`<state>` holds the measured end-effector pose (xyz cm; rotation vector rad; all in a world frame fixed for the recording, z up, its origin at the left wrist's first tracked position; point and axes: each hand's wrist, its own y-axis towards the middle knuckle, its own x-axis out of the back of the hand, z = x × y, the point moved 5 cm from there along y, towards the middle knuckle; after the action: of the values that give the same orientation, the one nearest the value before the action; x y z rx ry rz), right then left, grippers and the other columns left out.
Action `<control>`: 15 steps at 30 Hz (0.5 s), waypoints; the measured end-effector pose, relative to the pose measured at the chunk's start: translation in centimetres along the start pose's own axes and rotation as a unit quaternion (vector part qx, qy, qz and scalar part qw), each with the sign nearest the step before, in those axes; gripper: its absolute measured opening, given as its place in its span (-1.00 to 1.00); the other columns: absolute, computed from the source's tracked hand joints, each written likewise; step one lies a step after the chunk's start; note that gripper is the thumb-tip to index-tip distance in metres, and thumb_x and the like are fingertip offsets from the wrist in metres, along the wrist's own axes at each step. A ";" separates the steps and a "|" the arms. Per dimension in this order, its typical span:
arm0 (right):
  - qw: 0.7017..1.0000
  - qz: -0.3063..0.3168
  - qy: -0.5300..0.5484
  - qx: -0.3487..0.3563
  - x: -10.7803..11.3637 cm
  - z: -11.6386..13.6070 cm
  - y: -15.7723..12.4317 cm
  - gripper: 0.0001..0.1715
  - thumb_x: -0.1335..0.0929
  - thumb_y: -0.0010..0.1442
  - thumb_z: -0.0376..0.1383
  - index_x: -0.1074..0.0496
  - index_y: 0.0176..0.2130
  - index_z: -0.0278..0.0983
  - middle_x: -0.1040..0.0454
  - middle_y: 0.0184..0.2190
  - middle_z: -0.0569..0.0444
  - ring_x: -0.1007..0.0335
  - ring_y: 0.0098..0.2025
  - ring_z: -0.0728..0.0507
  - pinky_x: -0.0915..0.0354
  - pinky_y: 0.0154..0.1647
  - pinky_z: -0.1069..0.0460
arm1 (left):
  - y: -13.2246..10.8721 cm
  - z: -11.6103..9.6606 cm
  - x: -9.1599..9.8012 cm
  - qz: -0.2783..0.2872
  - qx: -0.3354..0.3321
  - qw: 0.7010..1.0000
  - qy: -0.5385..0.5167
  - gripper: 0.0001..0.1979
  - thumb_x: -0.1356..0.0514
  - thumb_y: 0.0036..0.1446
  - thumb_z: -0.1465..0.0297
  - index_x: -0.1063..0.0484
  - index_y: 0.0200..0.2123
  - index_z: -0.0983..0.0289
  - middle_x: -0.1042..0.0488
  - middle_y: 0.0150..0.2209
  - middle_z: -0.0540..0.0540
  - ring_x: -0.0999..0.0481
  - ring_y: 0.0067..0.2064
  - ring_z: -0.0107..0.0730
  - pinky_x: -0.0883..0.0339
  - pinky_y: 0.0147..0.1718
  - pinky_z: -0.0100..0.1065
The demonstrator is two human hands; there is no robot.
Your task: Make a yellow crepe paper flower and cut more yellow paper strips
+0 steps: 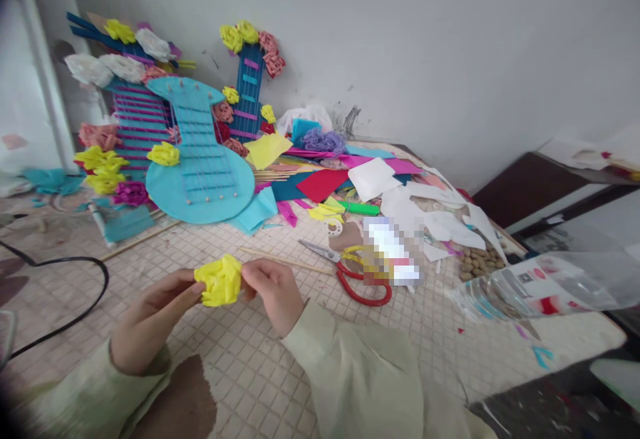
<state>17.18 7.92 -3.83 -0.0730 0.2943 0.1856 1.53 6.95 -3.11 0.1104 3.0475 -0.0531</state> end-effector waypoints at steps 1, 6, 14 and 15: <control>1.000 0.011 0.009 0.002 0.0 -0.1 0.1 -0.68 -0.33 0.04 -0.10 -0.44 -0.51 -0.29 -0.35 -0.60 0.13 -0.24 -0.53 -0.02 -0.17 -0.49 0.06 | -0.1 0.0 -0.1 0.000 -0.006 1.000 0.004 -0.88 -0.28 -0.04 0.33 -0.51 -0.41 0.24 -0.51 -0.47 0.00 -0.44 -0.43 -0.41 -0.35 -0.41 -0.42; 0.997 0.073 0.024 -0.024 -0.8 -0.4 -0.1 -0.84 -0.37 -0.06 -0.22 -0.50 -0.49 -0.26 -0.37 -0.57 0.14 -0.22 -0.49 -0.03 -0.18 -0.40 0.04 | -0.3 -0.1 -0.1 -0.001 -0.016 1.000 0.023 -0.88 -0.27 -0.02 0.31 -0.50 -0.38 0.21 -0.53 -0.41 0.02 -0.48 -0.36 -0.37 -0.38 -0.36 -0.42; 0.997 0.078 0.008 -0.007 -1.5 0.2 -0.5 -0.71 -0.47 -0.14 -0.10 -0.45 -0.44 -0.23 -0.35 -0.50 0.14 -0.23 -0.44 -0.05 -0.21 -0.37 0.03 | -0.1 -0.5 0.0 0.018 -0.021 0.999 0.044 -0.91 -0.28 -0.05 0.33 -0.52 -0.41 0.19 -0.54 -0.44 0.01 -0.48 -0.38 -0.37 -0.37 -0.38 -0.43; 0.997 0.075 0.000 0.007 -1.5 0.4 -0.5 -0.72 -0.46 -0.10 -0.10 -0.45 -0.44 -0.24 -0.34 -0.49 0.13 -0.23 -0.44 -0.04 -0.20 -0.38 0.04 | 0.0 -0.5 -0.1 0.022 -0.013 0.999 0.041 -0.90 -0.29 -0.06 0.32 -0.52 -0.42 0.20 -0.54 -0.45 0.02 -0.48 -0.39 -0.36 -0.37 -0.39 -0.42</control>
<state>15.98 7.22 -3.04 -0.0360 0.3010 0.3321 1.63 6.95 -2.58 0.1813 3.1248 -0.0050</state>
